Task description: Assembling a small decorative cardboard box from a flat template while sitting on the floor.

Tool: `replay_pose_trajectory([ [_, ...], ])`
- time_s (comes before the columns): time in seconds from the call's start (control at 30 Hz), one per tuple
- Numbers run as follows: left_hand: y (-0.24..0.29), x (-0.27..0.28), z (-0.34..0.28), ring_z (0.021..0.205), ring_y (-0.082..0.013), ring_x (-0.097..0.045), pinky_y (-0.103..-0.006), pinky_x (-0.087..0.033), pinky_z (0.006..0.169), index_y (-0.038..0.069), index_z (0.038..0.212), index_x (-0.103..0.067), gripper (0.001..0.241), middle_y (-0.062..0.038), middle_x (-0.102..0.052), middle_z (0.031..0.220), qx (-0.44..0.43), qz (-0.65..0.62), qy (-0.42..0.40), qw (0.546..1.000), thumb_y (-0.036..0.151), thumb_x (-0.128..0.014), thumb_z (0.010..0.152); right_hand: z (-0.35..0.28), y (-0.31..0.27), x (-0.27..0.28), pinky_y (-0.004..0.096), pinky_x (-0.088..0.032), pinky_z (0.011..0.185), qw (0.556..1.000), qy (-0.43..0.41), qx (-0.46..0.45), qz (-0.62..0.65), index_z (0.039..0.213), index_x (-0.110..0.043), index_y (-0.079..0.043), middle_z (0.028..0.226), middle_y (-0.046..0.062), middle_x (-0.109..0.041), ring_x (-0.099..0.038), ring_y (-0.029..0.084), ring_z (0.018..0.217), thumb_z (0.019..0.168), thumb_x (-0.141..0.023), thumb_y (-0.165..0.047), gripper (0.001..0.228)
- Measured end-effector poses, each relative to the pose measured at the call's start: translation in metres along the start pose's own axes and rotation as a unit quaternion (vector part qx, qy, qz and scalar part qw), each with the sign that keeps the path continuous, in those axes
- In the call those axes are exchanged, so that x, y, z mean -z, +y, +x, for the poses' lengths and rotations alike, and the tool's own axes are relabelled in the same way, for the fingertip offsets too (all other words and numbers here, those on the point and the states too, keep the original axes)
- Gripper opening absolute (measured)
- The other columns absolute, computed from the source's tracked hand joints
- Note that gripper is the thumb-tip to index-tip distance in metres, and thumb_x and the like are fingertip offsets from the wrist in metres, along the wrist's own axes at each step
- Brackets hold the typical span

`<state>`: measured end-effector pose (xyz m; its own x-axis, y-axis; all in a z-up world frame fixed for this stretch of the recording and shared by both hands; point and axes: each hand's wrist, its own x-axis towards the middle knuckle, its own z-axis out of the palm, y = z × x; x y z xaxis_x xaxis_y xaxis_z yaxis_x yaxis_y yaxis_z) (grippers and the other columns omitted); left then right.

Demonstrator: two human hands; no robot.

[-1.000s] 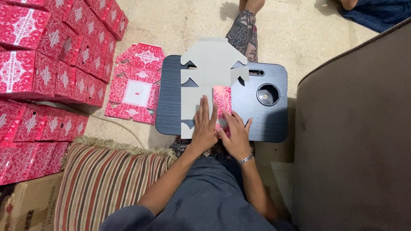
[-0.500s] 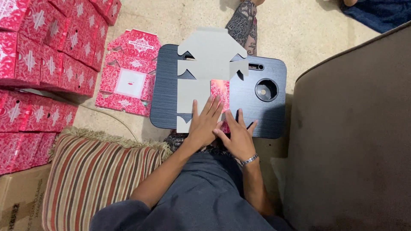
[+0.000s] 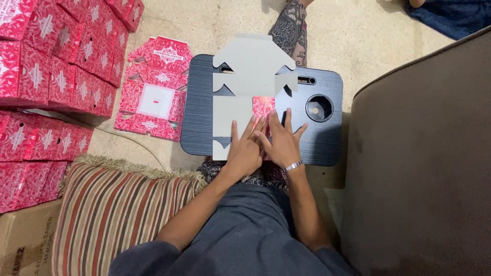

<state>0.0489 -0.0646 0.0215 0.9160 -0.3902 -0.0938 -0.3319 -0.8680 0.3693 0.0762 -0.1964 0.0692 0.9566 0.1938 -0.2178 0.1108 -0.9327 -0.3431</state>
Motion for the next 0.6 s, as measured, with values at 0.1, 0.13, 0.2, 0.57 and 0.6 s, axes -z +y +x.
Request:
replay_pose_trajectory([
  [0.1, 0.007, 0.026, -0.004, 0.157, -0.0290, -0.009, -0.0711, 0.001, 0.120, 0.008, 0.157, -0.032, 0.068, -0.008, -0.025, 0.168, -0.011, 0.007, -0.019, 1.000, 0.024, -0.044, 0.092, 0.020, 0.002, -0.002, 0.081, 0.011, 0.108, 1.000, 0.010, -0.007, 0.000, 0.158, -0.036, -0.008, 0.160, 0.012, -0.043, -0.007, 0.037, 0.157, 0.103, -0.036, -0.066, 0.080],
  [0.13, 0.006, 0.024, -0.004, 0.157, -0.0290, -0.009, -0.0711, 0.001, 0.120, 0.008, 0.157, -0.032, 0.068, -0.008, -0.025, 0.168, -0.011, 0.006, -0.019, 1.000, 0.024, -0.044, 0.092, 0.026, 0.003, -0.003, 0.081, 0.011, 0.108, 1.000, 0.010, -0.007, -0.001, 0.158, -0.036, -0.008, 0.160, 0.012, -0.043, -0.007, 0.037, 0.157, 0.103, -0.036, -0.066, 0.080],
  [0.2, 0.003, 0.022, -0.002, 0.154, -0.0301, -0.017, -0.0720, 0.000, 0.119, 0.009, 0.155, -0.036, 0.063, -0.010, -0.034, 0.162, -0.010, -0.014, -0.026, 0.999, 0.031, -0.044, 0.097, 0.038, 0.005, -0.003, 0.082, 0.008, 0.108, 1.000, 0.022, 0.007, -0.012, 0.158, -0.036, -0.005, 0.161, 0.014, -0.041, -0.010, 0.038, 0.157, 0.103, -0.036, -0.067, 0.082],
  [0.57, 0.005, 0.046, -0.003, 0.155, -0.0362, -0.015, -0.0792, -0.001, 0.117, 0.014, 0.141, -0.057, 0.093, -0.016, -0.038, 0.158, -0.028, -0.003, -0.087, 0.996, 0.064, -0.080, 0.066, 0.035, 0.005, 0.002, 0.084, 0.002, 0.110, 1.000, -0.009, -0.009, 0.011, 0.160, -0.031, -0.010, 0.164, 0.008, -0.037, -0.013, 0.036, 0.157, 0.103, -0.037, -0.066, 0.080],
  [0.6, 0.003, 0.041, -0.001, 0.155, -0.0355, -0.017, -0.0801, -0.002, 0.116, 0.015, 0.138, -0.060, 0.083, -0.015, -0.040, 0.157, -0.024, 0.002, -0.087, 0.996, 0.052, -0.086, 0.069, 0.034, 0.006, 0.002, 0.084, 0.000, 0.110, 1.000, -0.011, -0.008, 0.011, 0.160, -0.032, -0.011, 0.164, 0.007, -0.037, -0.013, 0.036, 0.157, 0.103, -0.038, -0.066, 0.079],
])
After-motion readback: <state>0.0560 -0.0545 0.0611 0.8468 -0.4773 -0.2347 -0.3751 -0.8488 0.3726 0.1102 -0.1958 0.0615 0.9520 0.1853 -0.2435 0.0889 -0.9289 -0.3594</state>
